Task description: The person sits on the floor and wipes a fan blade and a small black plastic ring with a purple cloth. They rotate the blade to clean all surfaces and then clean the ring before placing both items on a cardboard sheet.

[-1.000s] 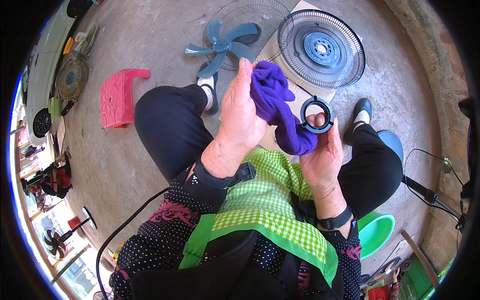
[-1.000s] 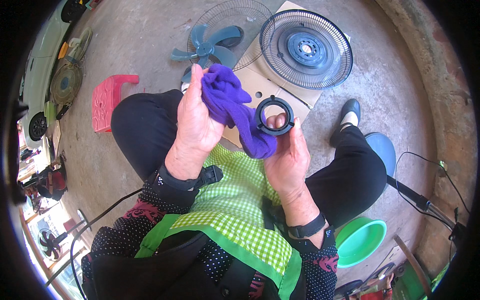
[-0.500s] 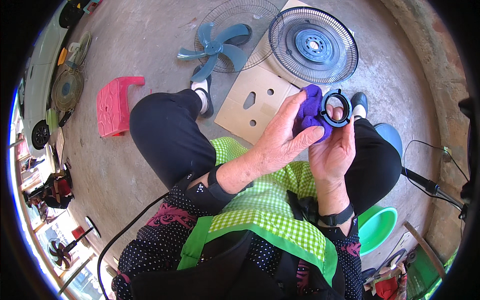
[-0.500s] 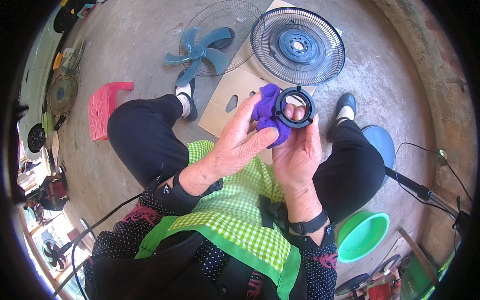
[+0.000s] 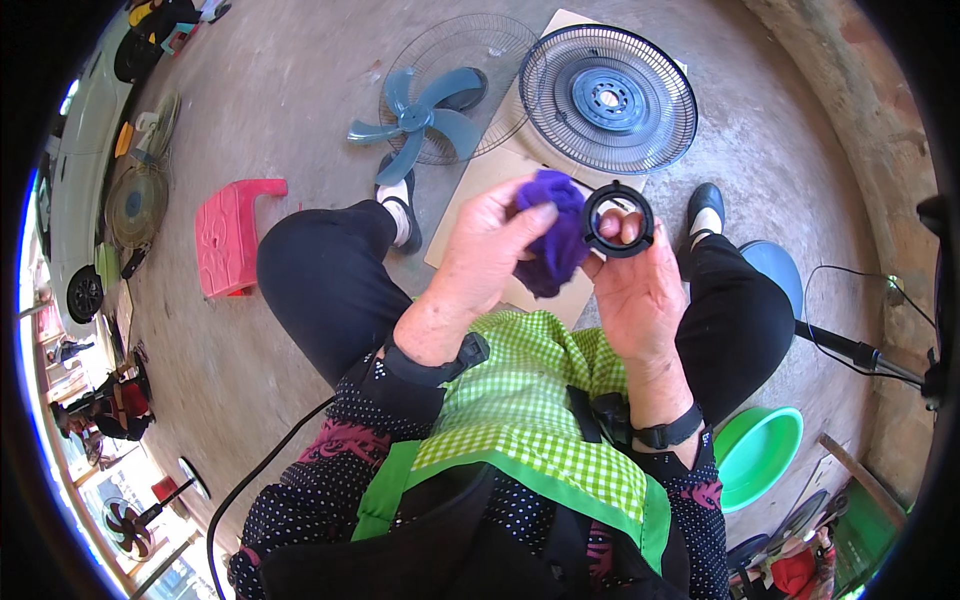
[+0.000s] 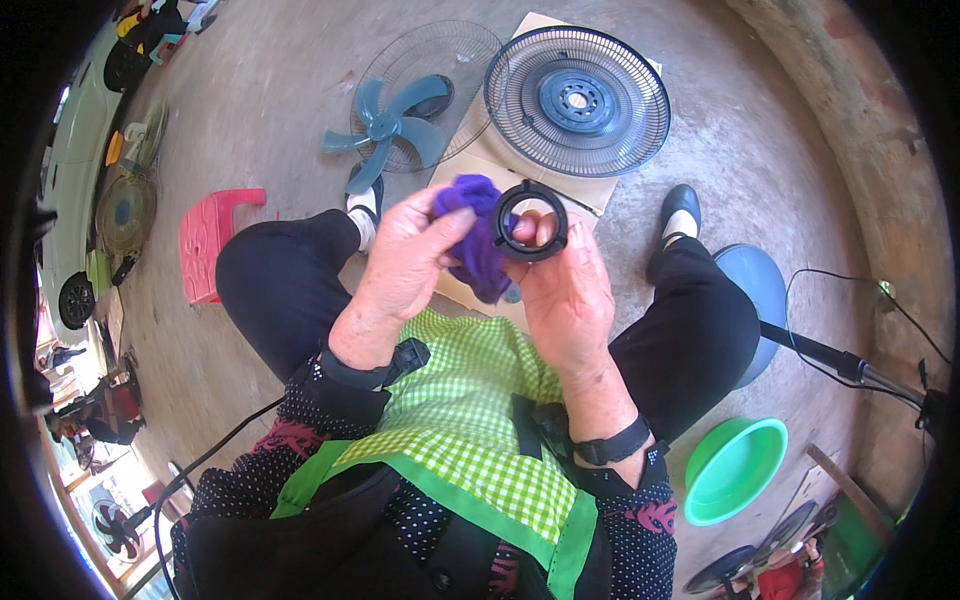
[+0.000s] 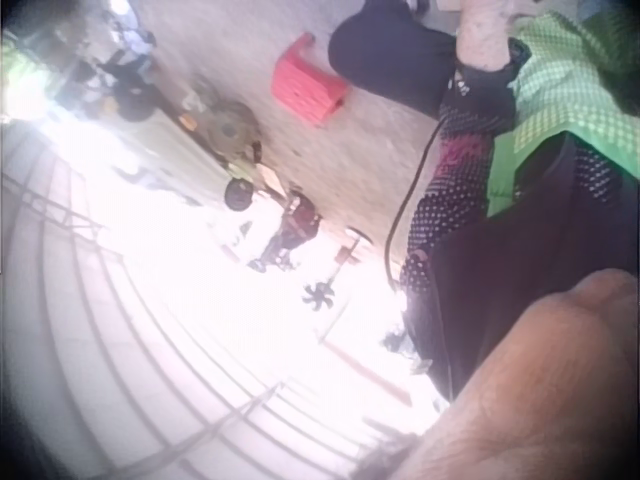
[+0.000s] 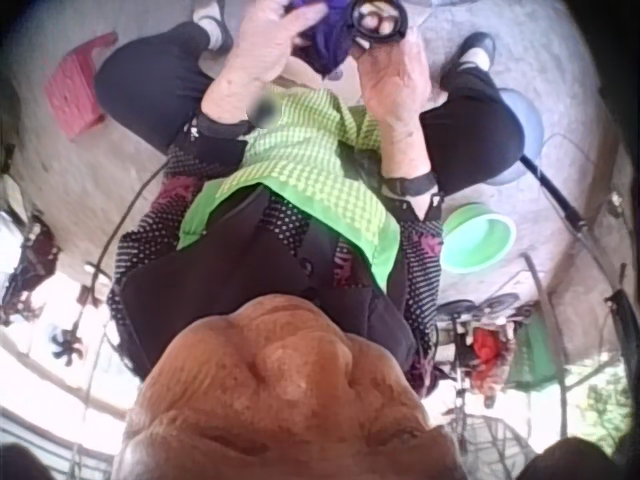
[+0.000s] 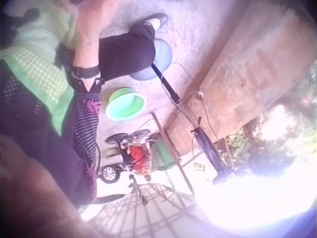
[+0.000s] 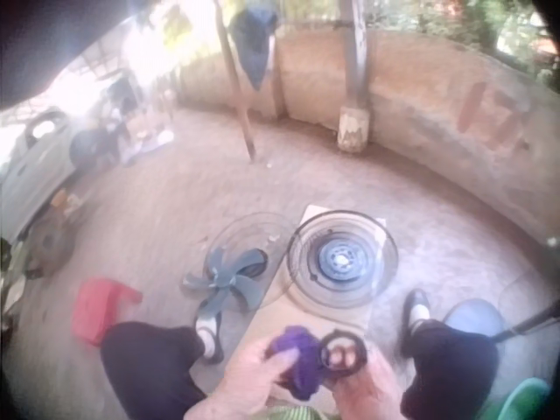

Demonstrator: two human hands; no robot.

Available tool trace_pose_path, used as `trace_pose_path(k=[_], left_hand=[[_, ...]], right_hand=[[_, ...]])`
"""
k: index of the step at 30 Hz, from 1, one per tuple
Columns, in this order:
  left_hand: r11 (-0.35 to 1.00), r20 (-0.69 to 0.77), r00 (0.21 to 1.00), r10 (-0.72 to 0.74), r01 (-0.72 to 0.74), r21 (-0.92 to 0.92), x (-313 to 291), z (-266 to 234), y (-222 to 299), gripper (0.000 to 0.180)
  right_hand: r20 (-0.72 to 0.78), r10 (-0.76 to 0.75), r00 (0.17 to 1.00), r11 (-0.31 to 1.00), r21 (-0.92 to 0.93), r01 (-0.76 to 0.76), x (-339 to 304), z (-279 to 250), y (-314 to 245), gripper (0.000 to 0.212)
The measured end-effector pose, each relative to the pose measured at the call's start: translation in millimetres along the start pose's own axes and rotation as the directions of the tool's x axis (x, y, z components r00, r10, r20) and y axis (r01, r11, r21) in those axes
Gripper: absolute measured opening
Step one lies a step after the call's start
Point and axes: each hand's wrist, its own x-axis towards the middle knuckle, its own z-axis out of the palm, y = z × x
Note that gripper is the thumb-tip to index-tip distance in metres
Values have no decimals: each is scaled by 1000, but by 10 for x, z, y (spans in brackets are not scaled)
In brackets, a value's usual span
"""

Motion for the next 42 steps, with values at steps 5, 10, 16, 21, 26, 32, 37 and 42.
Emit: trace_pose_path(k=[5, 10, 16, 21, 26, 32, 37, 42], left_hand=[[931, -47, 951, 304, -307, -198, -59, -77, 264, 34], [882, 128, 879, 459, -468, 50, -234, 28, 262, 43], [359, 419, 695, 585, -685, 634, -35, 172, -97, 63], [365, 421, 696, 581, -686, 629, 8, 130, -212, 62], [573, 306, 768, 563, -629, 525, 35, 103, -214, 45], [613, 229, 828, 512, -538, 578, 34, 110, -178, 36], [788, 73, 892, 446, -430, 441, 23, 112, -142, 32], [955, -56, 967, 249, -236, 179, 19, 85, -97, 27]], right_hand=[[-86, -2, 996, 994, -107, -8, 3, 19, 47, 32], [-136, 57, 989, 968, -234, -88, -17, 52, 68, 30], [-75, 25, 997, 979, -201, -39, -103, 60, 123, 48], [-91, -27, 995, 817, -576, -31, -126, -3, 91, 42], [-83, -101, 991, 743, -669, 19, -128, -56, 125, 38], [-131, 59, 990, 865, -488, -116, -114, -40, 88, 32], [-275, 265, 924, 937, -152, -314, -107, 47, 73, 41], [-133, 308, 942, 936, -133, -325, -86, 77, 70, 40]])
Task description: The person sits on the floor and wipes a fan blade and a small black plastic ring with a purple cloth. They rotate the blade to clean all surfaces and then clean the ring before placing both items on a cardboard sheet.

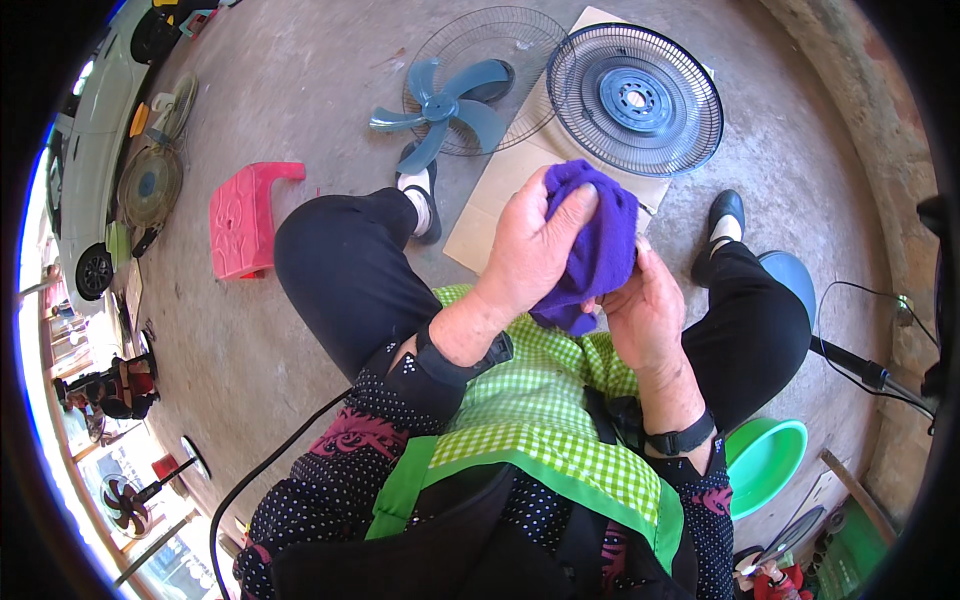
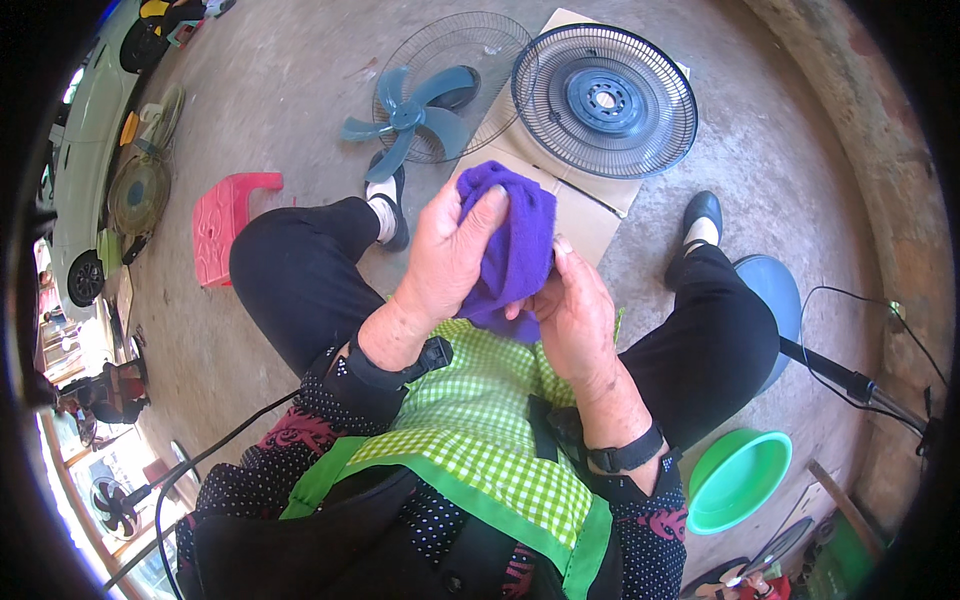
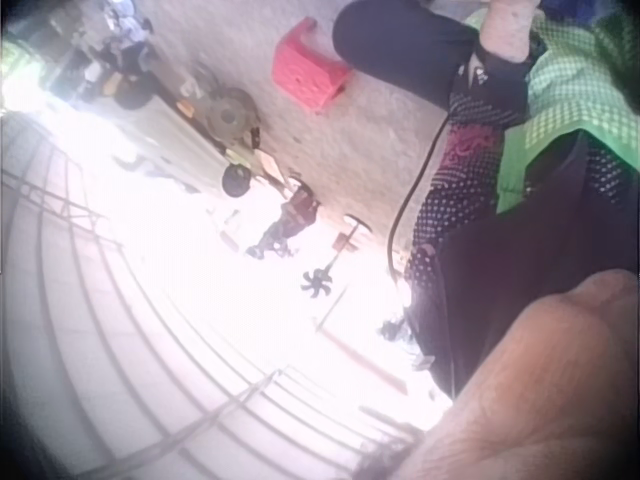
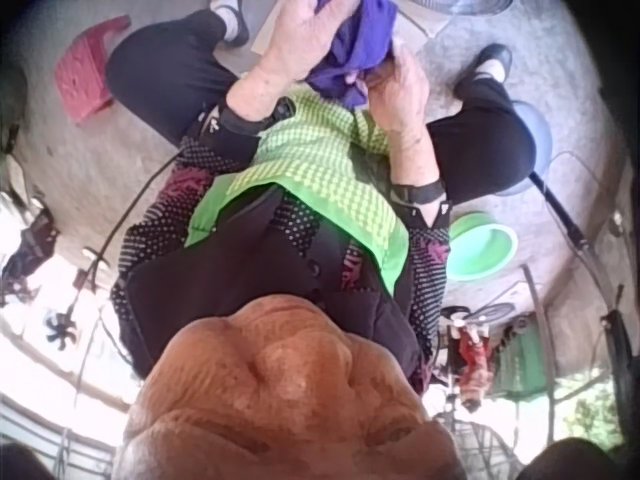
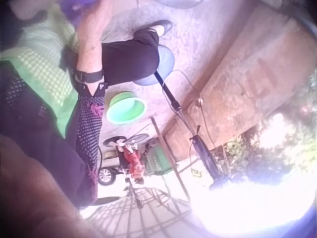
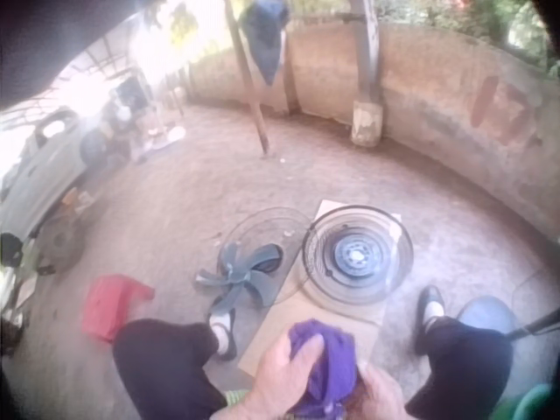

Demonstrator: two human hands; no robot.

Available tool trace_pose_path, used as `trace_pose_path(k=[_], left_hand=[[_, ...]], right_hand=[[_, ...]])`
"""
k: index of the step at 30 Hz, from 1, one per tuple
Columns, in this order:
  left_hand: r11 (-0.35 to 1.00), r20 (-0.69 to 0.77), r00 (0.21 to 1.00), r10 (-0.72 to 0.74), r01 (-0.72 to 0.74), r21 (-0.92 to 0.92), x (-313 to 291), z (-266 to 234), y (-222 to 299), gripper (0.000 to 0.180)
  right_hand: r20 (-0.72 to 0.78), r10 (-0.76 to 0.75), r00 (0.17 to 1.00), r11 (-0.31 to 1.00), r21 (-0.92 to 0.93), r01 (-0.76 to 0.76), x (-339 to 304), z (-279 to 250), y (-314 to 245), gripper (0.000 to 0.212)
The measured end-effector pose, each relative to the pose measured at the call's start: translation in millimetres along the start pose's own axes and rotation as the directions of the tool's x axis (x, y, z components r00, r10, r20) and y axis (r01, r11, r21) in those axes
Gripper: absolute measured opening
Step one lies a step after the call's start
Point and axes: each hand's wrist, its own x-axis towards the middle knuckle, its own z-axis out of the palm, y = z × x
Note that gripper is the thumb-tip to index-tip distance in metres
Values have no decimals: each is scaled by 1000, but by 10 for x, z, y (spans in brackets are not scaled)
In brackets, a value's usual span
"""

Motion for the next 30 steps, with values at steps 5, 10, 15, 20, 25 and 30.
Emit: trace_pose_path(k=[5, 10, 15, 20, 25, 30], left_hand=[[933, -47, 983, -179, 155, -324, 72, -88, 13, 27], [849, -97, 960, -261, 180, -497, 156, -260, -1, 37], [707, 30, 960, -280, 227, -669, 150, -301, 87, 36], [984, 171, 984, -56, 83, -157, -79, 10, 107, 44], [944, 30, 993, 118, -121, 306, -110, 136, -17, 41], [850, 62, 973, 223, -225, 477, -95, 68, 13, 39]], right_hand=[[127, -84, 988, 988, 140, 66, -13, 29, -16, 33], [104, -150, 983, 978, 164, 132, 7, 41, -47, 32], [38, -210, 977, 971, 126, 204, 33, 12, -61, 33], [-51, -221, 974, 975, 3, 221, 14, 11, -35, 34], [-194, -274, 942, 935, -281, 214, -12, 12, -53, 34], [-122, -371, 921, 791, -560, 245, 31, 15, -100, 33]])
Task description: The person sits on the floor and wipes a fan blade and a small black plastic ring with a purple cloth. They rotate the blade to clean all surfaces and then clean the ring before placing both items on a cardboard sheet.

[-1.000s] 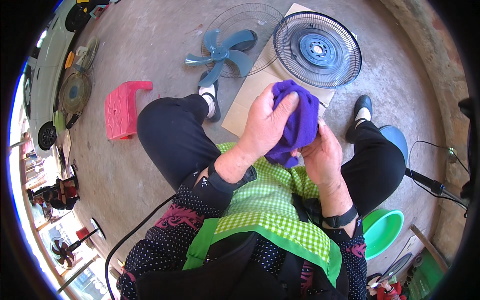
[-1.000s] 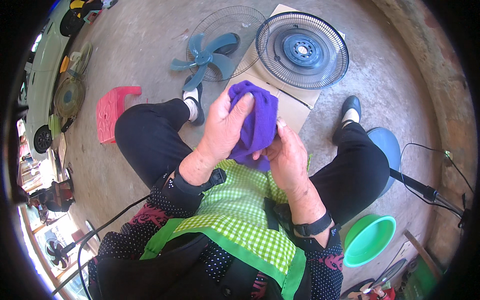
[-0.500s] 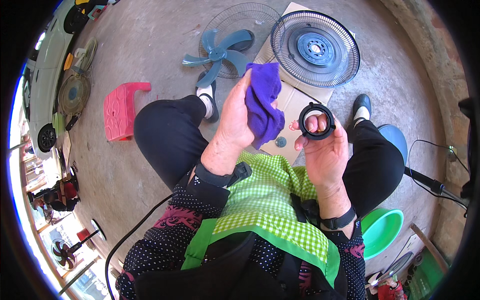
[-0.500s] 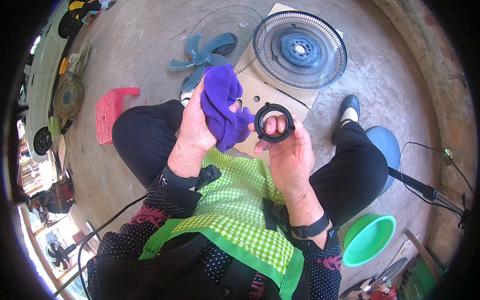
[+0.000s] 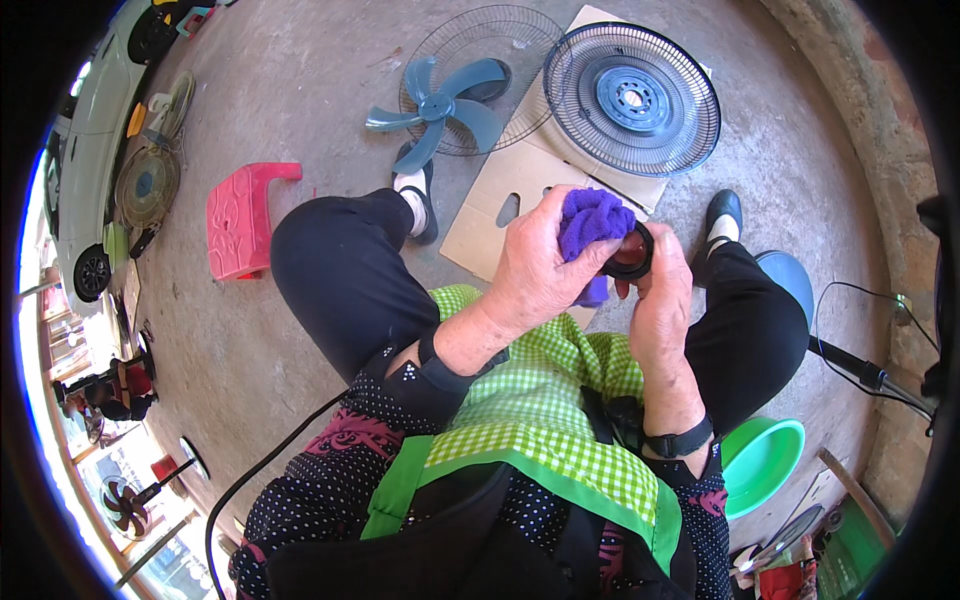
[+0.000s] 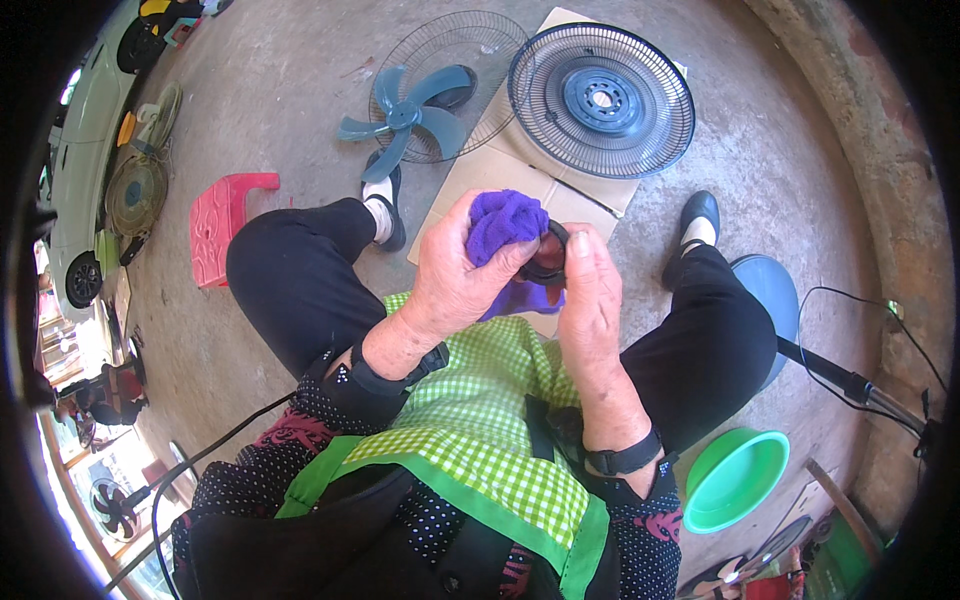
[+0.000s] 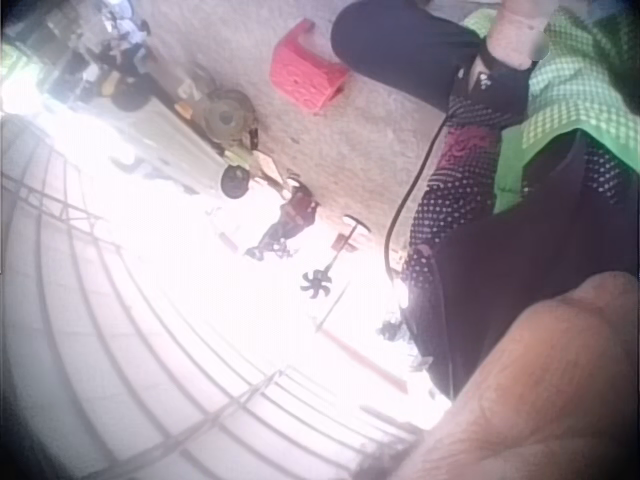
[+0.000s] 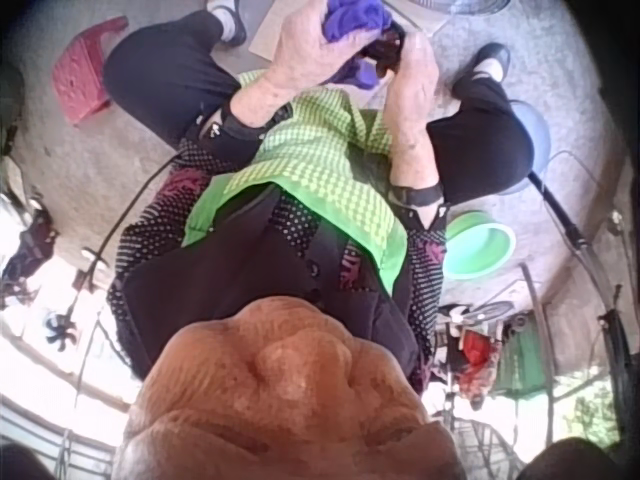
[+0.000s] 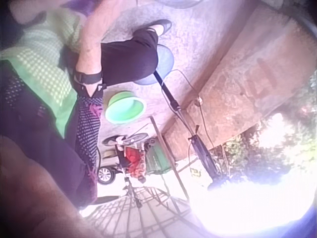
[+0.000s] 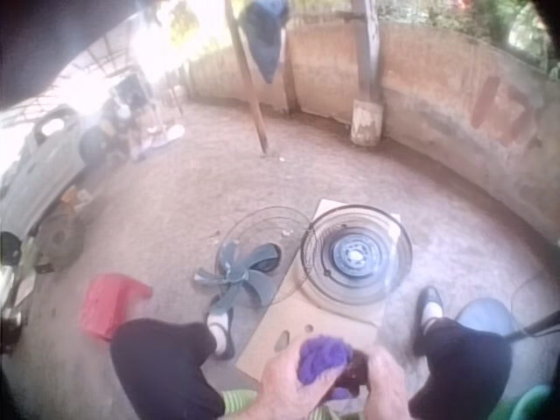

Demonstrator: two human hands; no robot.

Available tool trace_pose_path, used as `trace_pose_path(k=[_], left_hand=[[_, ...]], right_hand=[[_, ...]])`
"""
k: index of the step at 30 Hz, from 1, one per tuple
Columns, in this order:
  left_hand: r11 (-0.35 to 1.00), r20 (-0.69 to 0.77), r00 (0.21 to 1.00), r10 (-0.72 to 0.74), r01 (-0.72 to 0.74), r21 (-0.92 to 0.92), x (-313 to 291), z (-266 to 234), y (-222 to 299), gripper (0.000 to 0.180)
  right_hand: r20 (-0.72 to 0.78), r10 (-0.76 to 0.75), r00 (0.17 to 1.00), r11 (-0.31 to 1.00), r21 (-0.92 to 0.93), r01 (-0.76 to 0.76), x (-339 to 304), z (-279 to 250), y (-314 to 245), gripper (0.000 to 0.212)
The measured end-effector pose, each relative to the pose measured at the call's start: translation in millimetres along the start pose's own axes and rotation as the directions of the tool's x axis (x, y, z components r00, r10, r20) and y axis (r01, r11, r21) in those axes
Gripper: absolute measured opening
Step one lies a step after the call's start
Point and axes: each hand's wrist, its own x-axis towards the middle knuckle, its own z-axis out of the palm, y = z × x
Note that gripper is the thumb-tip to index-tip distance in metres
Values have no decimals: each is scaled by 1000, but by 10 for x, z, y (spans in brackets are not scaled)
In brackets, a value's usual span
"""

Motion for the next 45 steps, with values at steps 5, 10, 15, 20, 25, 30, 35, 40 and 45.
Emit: trace_pose_path(k=[5, 10, 15, 20, 25, 30, 35, 40, 45], left_hand=[[999, -24, 999, -37, 38, 26, 16, -51, 46, 34], [921, 71, 984, -166, 180, -344, 38, -62, -5, 23], [640, 174, 931, -322, 349, -685, 31, -62, 1, 20], [469, 280, 885, -373, 440, -766, 26, -51, 44, 22], [245, 411, 796, -444, 549, -799, 70, -131, -24, 29], [68, 476, 779, -408, 546, -835, 150, -212, -64, 52], [503, 371, 877, -307, 480, -719, -26, 8, 56, 41], [707, 138, 937, -321, 334, -623, -53, 99, 41, 34], [812, 28, 966, -257, 231, -536, -41, 30, 31, 28]], right_hand=[[147, 54, 988, 998, -46, -47, -3, 29, -47, 34], [149, 95, 984, 990, 94, -110, -36, 55, -64, 35], [139, 168, 976, 911, 356, -208, -37, 85, -8, 34], [232, 179, 956, 820, 501, -275, -35, 39, 11, 34], [146, 138, 980, 819, 539, -196, -7, 44, 38, 36], [60, 153, 986, 856, 491, -163, 11, 58, 35, 33], [-97, 106, 990, 966, 248, -79, -20, 100, 24, 33], [-43, 75, 996, 997, 22, -74, -47, 135, -5, 30], [99, 38, 994, 996, 74, -46, -66, 114, -44, 29]])
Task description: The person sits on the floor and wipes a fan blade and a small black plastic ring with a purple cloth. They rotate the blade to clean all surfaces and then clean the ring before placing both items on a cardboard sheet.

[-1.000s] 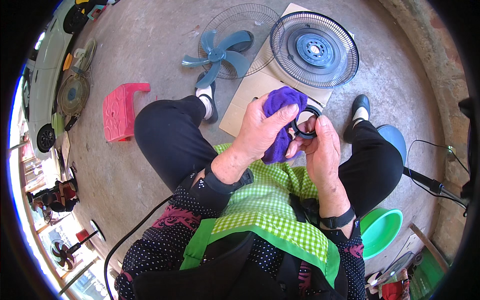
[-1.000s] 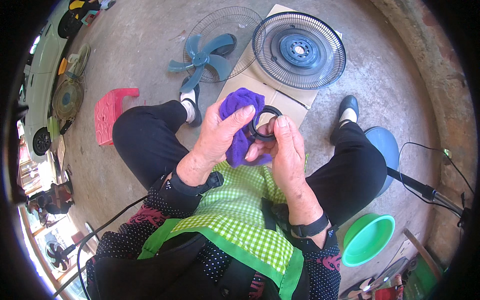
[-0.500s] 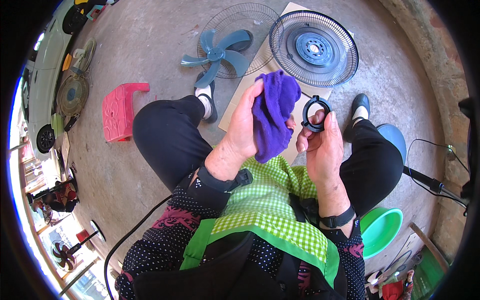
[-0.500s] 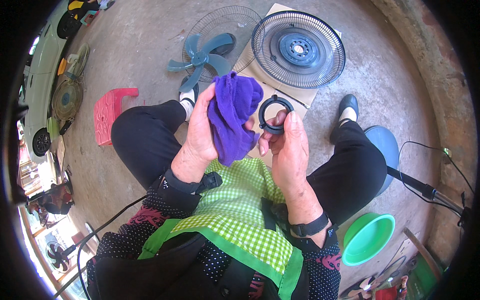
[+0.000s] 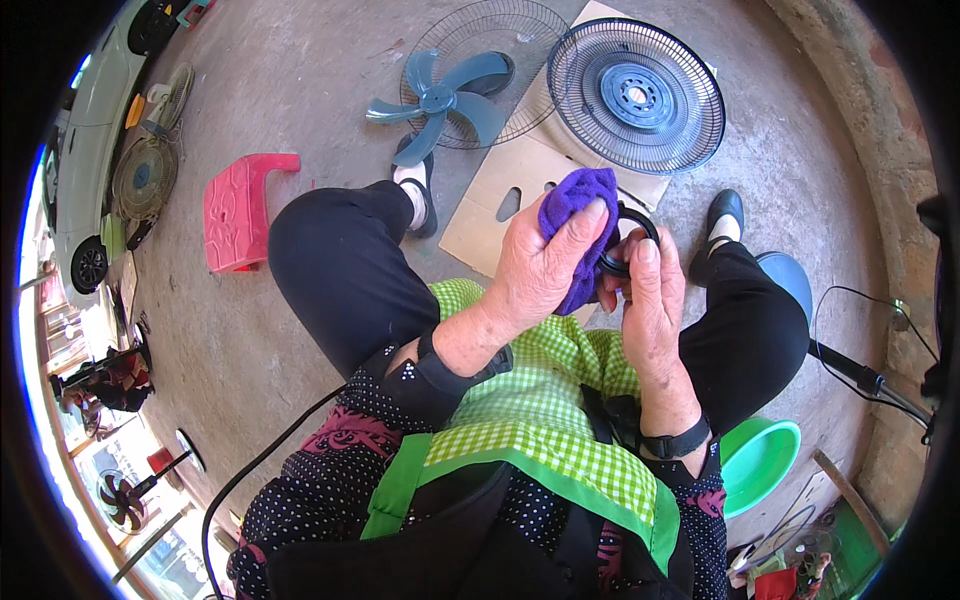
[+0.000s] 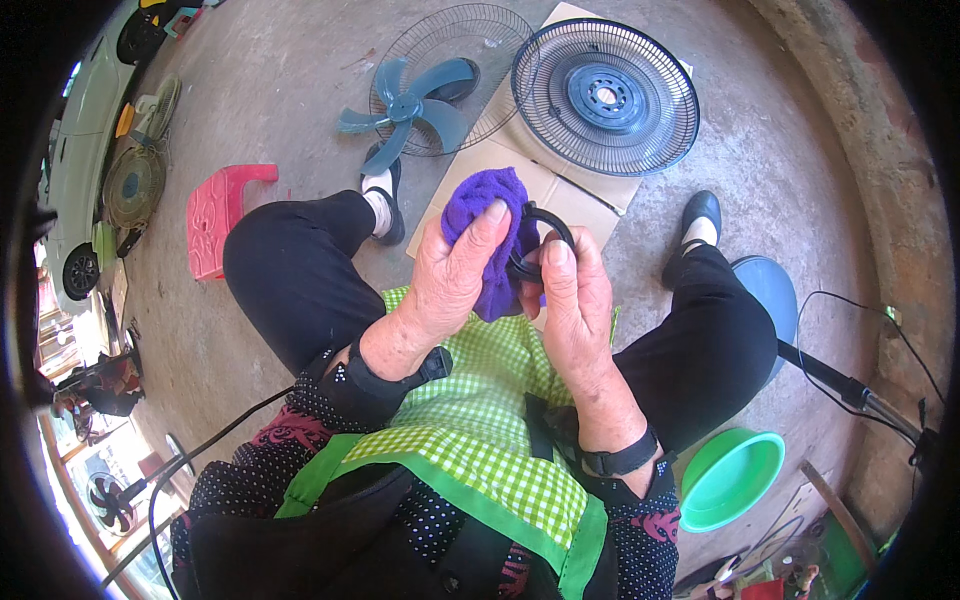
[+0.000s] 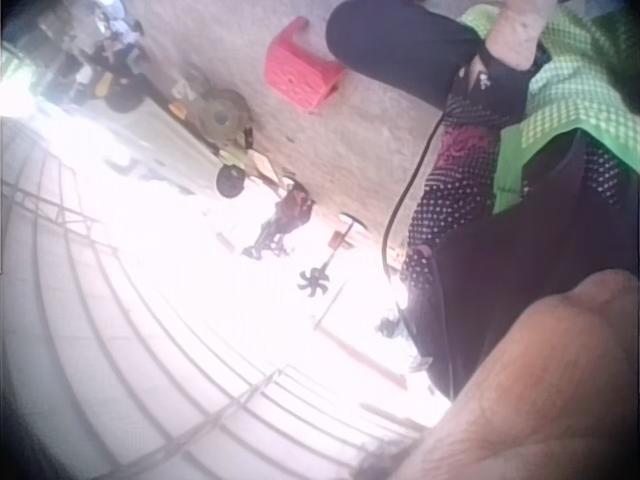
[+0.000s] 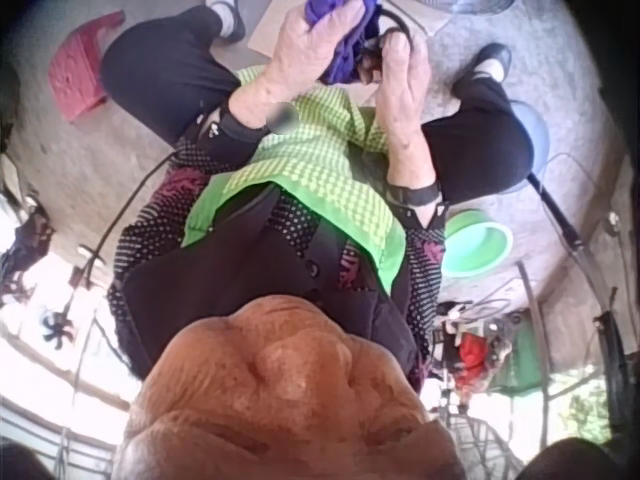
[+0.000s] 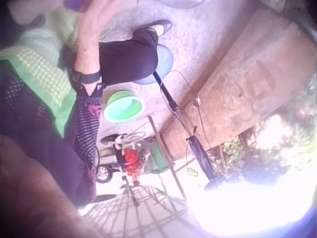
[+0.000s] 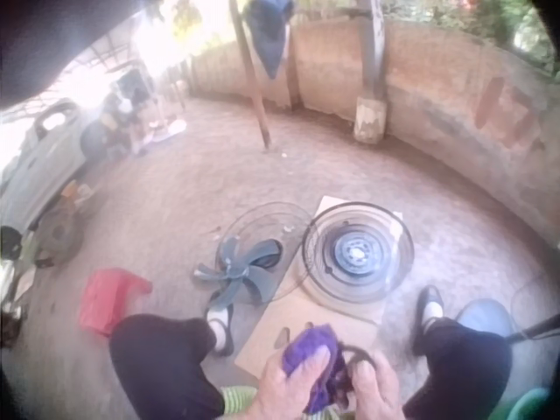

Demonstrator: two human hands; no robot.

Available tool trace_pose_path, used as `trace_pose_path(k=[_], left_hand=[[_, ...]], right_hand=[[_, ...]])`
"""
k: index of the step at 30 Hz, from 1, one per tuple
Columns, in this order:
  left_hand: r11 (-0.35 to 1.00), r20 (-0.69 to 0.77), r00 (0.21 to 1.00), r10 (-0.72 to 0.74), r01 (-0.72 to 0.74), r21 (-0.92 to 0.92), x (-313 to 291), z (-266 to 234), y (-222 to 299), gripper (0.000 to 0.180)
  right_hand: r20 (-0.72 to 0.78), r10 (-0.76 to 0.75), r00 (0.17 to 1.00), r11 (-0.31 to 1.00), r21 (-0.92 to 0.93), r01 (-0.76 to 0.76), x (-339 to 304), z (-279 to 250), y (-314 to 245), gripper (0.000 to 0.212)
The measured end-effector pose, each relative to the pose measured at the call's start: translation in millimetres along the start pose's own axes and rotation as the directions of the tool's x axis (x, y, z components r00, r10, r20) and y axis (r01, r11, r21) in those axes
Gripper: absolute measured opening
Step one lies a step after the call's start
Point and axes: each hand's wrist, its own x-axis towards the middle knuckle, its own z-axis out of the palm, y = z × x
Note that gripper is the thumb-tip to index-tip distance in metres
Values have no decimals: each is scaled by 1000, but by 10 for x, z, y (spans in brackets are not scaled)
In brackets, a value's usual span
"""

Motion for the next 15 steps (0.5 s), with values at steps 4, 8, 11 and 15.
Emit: trace_pose_path(k=[4, 8, 11, 15], left_hand=[[983, 45, 989, -138, 143, -116, 13, -71, 70, 29], [910, 188, 933, -308, 346, -229, 58, -161, 118, 23], [875, 245, 895, -373, 427, -227, 78, -201, 100, 25], [874, 274, 867, -417, 465, -143, 100, -203, 31, 27]], right_hand=[[112, -61, 992, 988, -132, 76, -11, -51, 10, 30], [186, -118, 975, 931, -322, 174, -36, -125, 22, 27], [261, -120, 958, 874, -429, 227, -43, -180, 19, 20], [374, -293, 880, 826, -364, 430, 4, -177, 48, 17]])
